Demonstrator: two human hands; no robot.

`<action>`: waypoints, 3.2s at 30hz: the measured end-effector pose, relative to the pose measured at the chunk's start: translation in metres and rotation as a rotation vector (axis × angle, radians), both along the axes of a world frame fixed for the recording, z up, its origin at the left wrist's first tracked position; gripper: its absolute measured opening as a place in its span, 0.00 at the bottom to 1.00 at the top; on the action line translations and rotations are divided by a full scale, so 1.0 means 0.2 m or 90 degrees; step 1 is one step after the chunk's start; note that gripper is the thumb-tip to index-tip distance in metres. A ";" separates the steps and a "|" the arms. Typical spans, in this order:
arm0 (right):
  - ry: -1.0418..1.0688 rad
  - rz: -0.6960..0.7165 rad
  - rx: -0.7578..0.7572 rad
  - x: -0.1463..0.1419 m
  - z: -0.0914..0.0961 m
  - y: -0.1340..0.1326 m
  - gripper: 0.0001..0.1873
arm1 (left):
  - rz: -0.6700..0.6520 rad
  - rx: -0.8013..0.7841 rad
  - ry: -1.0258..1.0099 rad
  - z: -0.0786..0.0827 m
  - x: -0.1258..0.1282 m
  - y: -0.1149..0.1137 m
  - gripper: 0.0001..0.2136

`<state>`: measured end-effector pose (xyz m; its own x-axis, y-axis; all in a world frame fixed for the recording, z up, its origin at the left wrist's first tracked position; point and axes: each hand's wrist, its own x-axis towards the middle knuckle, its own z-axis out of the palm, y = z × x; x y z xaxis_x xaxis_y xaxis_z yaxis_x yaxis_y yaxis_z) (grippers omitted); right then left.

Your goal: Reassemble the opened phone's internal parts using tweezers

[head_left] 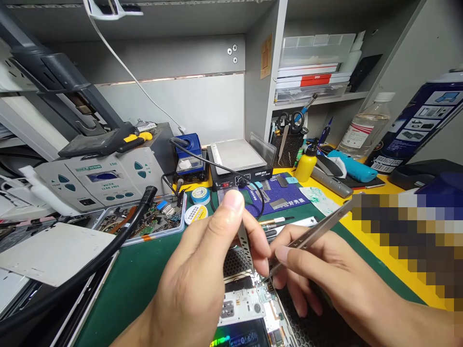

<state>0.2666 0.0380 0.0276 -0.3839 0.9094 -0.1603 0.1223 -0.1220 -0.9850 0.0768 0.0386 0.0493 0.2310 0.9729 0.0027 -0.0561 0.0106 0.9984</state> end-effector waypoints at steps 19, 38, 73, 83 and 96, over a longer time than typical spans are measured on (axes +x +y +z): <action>-0.013 -0.001 -0.052 -0.01 0.04 0.01 0.19 | 0.008 0.012 0.014 0.00 -0.01 0.00 0.30; -0.087 0.000 0.077 -0.01 -0.01 -0.04 0.15 | 0.013 0.013 0.021 0.00 0.00 0.00 0.29; -0.191 0.015 0.240 0.00 0.02 -0.04 0.13 | 0.013 0.015 0.002 0.00 0.00 0.00 0.28; -0.189 0.019 0.243 0.01 0.01 -0.05 0.12 | 0.016 0.012 0.003 0.00 0.01 0.01 0.28; -0.107 0.020 0.020 -0.02 0.01 -0.03 0.18 | 0.017 0.013 -0.002 -0.01 0.00 0.00 0.28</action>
<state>0.2635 0.0319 0.0288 -0.3826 0.9027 -0.1968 0.2890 -0.0854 -0.9535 0.0767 0.0384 0.0481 0.2048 0.9785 0.0234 -0.0599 -0.0114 0.9981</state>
